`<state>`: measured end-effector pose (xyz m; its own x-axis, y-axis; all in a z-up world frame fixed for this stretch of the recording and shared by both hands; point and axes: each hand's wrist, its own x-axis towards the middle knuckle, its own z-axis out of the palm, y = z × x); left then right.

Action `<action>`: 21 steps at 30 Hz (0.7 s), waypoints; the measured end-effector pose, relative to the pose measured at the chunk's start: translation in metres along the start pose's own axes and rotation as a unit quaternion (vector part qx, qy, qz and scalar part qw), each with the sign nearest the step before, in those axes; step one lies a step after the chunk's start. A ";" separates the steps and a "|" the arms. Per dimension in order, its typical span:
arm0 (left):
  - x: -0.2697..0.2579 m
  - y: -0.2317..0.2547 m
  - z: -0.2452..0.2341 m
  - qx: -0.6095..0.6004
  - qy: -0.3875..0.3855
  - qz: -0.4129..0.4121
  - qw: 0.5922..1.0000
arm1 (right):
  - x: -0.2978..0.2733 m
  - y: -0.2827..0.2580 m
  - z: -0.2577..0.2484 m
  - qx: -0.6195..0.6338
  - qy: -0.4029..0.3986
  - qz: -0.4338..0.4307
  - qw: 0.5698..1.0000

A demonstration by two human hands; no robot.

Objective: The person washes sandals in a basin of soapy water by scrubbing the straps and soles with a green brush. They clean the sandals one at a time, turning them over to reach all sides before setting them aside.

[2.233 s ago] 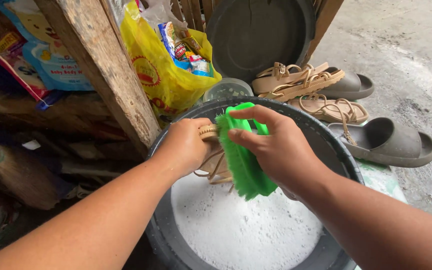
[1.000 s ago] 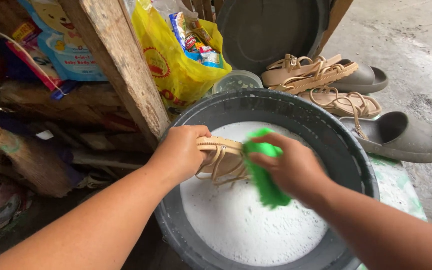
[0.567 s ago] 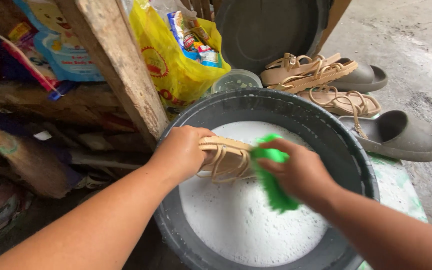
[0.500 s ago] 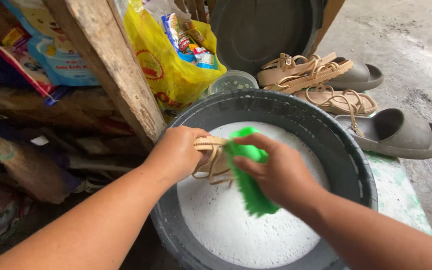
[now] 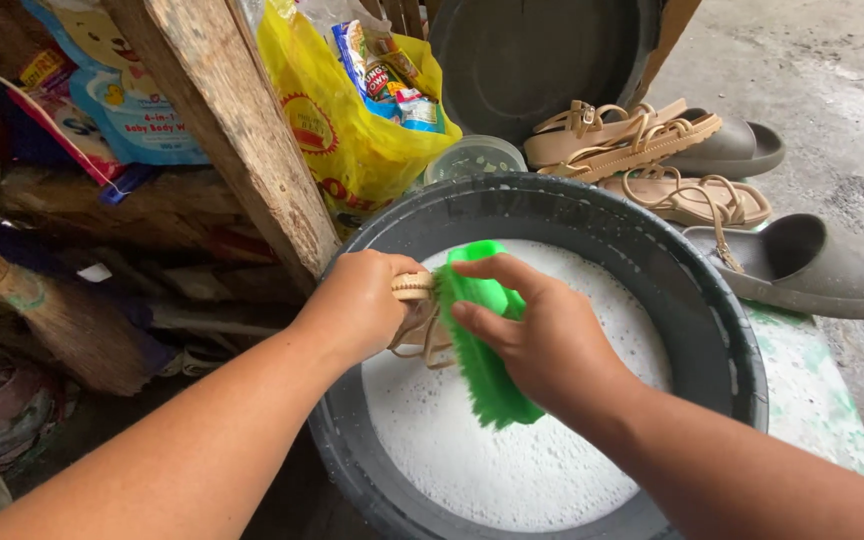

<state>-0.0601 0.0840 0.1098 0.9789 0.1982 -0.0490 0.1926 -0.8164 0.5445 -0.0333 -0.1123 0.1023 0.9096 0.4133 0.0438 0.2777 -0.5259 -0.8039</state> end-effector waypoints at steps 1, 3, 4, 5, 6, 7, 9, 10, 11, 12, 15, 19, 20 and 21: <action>-0.002 0.000 0.001 0.000 0.000 -0.002 1.000 | 0.000 0.012 -0.001 0.000 -0.002 0.000 1.000; -0.006 -0.002 0.000 -0.045 -0.015 -0.053 0.997 | 0.003 0.036 -0.002 0.006 -0.017 0.106 0.994; -0.007 -0.004 0.001 -0.044 -0.012 -0.055 0.997 | 0.008 0.051 -0.003 0.006 -0.019 0.103 0.994; -0.008 -0.006 0.002 -0.066 -0.018 -0.064 0.996 | 0.014 0.066 -0.004 -0.007 -0.001 0.140 0.990; -0.010 -0.007 0.004 -0.089 -0.025 -0.071 0.993 | 0.018 0.081 -0.006 -0.023 0.018 0.178 0.984; -0.010 -0.009 0.003 -0.090 -0.023 -0.072 0.993 | 0.017 0.068 -0.008 -0.024 0.017 0.176 0.984; -0.009 -0.011 0.005 -0.082 -0.006 -0.030 0.996 | 0.013 0.045 -0.013 -0.057 -0.006 0.232 0.971; -0.008 -0.010 0.004 -0.081 -0.009 -0.028 0.996 | 0.008 0.032 -0.008 -0.055 -0.003 0.235 0.970; -0.007 -0.009 0.004 -0.056 -0.010 -0.025 0.998 | 0.003 0.019 -0.002 -0.064 -0.013 0.165 0.984; -0.007 -0.009 0.002 -0.030 -0.010 -0.025 0.999 | 0.000 0.004 0.004 -0.072 -0.024 0.093 0.993; -0.001 -0.028 0.007 0.022 -0.030 0.015 0.999 | -0.005 0.010 0.010 -0.032 -0.023 0.018 0.999; 0.012 -0.019 0.000 0.107 -0.155 -0.052 0.981 | 0.013 0.072 -0.005 -0.032 -0.023 0.212 0.976; 0.024 -0.019 0.006 0.136 -0.188 -0.031 0.972 | 0.013 0.085 -0.008 -0.048 -0.014 0.223 0.974; 0.036 -0.018 0.014 0.165 -0.220 -0.009 0.961 | 0.013 0.099 -0.012 -0.063 -0.006 0.234 0.970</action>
<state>-0.0274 0.0983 0.0866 0.8955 0.0248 -0.4443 0.1493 -0.9573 0.2476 0.0097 -0.1673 0.0305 0.9416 0.1154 -0.3164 -0.1288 -0.7446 -0.6550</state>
